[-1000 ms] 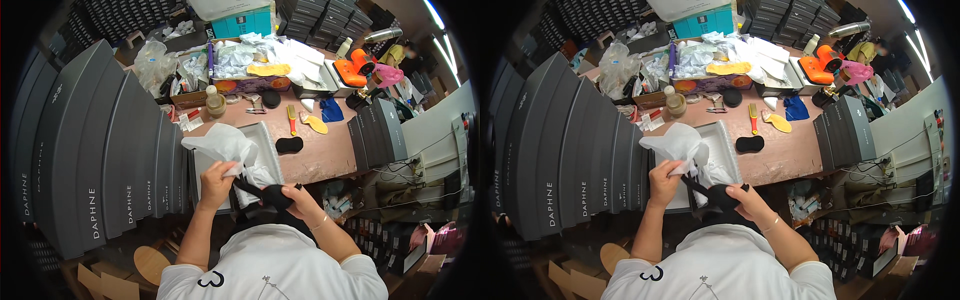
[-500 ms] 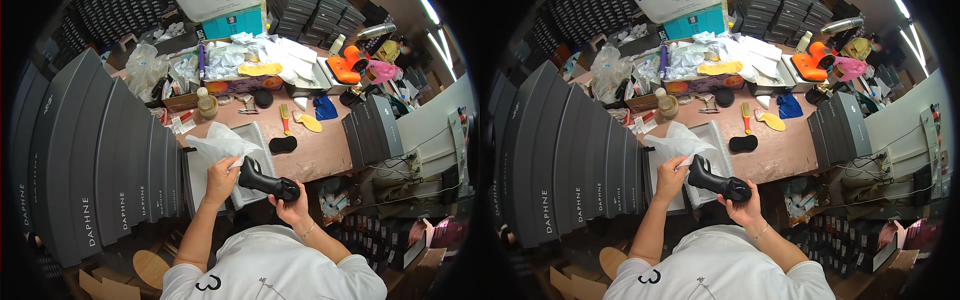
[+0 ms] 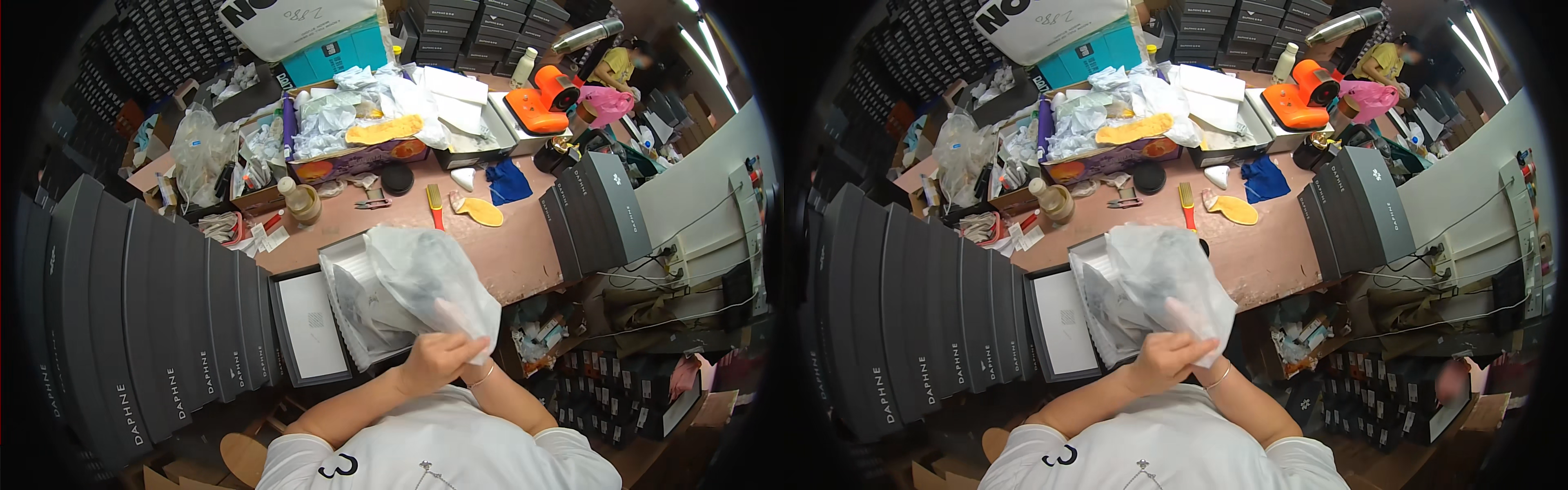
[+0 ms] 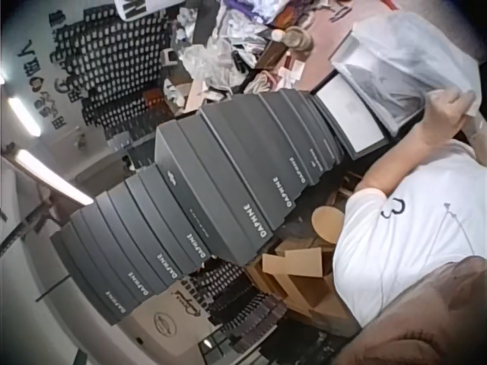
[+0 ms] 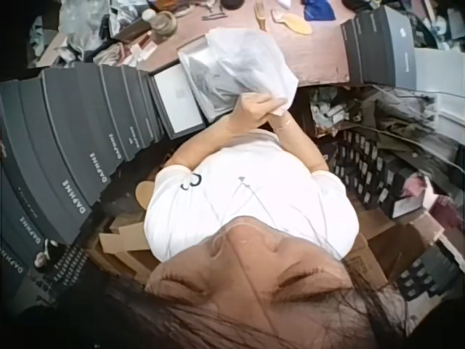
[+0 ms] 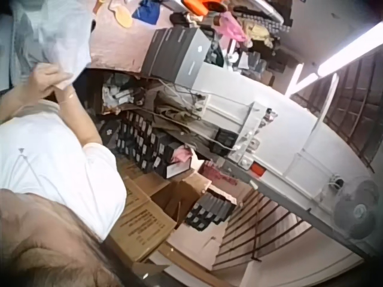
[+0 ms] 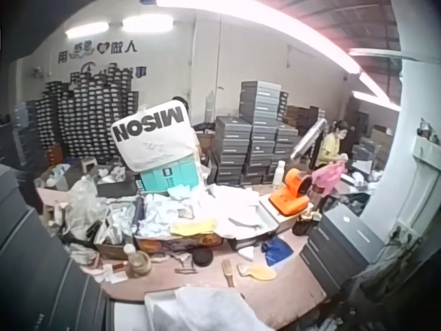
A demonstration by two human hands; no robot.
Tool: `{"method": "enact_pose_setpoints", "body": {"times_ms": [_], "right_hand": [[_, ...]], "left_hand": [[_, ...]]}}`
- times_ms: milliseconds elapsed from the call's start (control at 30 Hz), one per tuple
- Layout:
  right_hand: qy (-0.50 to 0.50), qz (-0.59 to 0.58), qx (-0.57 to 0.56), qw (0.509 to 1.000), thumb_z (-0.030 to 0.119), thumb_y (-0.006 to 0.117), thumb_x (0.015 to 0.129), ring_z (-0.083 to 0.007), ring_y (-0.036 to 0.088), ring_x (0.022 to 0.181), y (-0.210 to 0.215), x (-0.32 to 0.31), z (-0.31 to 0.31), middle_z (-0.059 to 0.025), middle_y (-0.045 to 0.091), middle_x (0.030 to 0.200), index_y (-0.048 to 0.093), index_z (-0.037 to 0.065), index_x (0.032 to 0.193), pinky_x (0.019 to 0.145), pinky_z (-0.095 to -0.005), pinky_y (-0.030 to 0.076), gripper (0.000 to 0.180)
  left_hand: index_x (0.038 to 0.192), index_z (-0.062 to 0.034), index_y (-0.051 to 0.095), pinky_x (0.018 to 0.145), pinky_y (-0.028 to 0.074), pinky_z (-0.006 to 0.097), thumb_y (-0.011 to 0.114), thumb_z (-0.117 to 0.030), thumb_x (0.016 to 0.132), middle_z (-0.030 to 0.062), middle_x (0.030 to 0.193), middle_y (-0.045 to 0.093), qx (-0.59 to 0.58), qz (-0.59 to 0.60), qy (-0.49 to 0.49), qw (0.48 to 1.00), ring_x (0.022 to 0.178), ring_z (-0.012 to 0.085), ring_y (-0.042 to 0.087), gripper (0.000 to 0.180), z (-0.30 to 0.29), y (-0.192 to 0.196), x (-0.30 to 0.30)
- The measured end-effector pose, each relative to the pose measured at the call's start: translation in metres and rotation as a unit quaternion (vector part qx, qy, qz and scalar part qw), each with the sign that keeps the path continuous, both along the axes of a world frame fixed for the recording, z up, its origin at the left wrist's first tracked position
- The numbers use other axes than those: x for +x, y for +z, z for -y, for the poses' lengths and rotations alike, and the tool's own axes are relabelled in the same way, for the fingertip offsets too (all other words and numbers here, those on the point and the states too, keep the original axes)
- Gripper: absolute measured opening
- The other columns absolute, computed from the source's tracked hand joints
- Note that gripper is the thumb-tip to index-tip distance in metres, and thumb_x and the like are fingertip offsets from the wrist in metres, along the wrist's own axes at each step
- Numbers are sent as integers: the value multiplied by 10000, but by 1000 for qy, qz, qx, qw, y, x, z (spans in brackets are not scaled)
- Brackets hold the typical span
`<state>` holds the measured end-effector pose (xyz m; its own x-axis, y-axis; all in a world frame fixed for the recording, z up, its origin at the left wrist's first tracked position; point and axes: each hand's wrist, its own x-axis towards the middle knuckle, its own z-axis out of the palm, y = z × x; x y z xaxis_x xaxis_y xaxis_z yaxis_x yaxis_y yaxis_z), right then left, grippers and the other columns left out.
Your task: Inspecting and packaging pairs of high-heeled shoes into boxes using tissue paper and protective bags.
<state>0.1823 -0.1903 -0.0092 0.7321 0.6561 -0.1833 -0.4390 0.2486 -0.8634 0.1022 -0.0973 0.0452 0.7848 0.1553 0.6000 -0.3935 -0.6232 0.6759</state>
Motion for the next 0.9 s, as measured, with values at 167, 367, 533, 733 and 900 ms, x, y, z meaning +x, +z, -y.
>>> {"method": "enact_pose_setpoints", "body": {"times_ms": [167,367,533,733,900], "right_hand": [[-43,-78,-97,991,161,547,948,-191,585,1021,-24,63,23,-95,605,1056,545,32,1229,914,-312,471,310],[303,445,-537,650,145,605,859,-325,635,766,-53,152,25,-172,649,848,619,13,1122,703,-408,509,295],[310,539,-332,709,187,607,835,-421,616,837,0,76,-33,-266,632,911,636,1,1084,749,-455,504,311],[329,569,-291,695,225,632,813,-435,559,1032,-133,-44,-75,-268,608,1065,533,-61,1153,891,-455,453,456],[350,460,-278,767,208,611,799,-461,566,939,-160,-25,-71,-298,607,953,555,-71,1000,834,-487,447,349]], "left_hand": [[1171,-53,613,535,476,330,660,-37,730,65,750,527,-73,-51,-117,989,592,228,566,444,36,-30,22],[1120,-40,609,629,499,327,643,-241,886,76,877,599,-273,-348,-57,895,686,197,589,310,26,-82,-41],[971,-63,591,645,467,288,510,-490,950,39,835,590,-804,-354,247,409,739,158,555,435,12,-164,-183],[921,-86,587,602,440,281,582,-370,938,25,774,552,-846,-133,310,414,711,144,535,285,30,-241,-154],[778,-38,629,664,473,329,635,-150,892,101,918,621,-455,-109,462,754,737,205,592,160,5,-143,-149]]}}
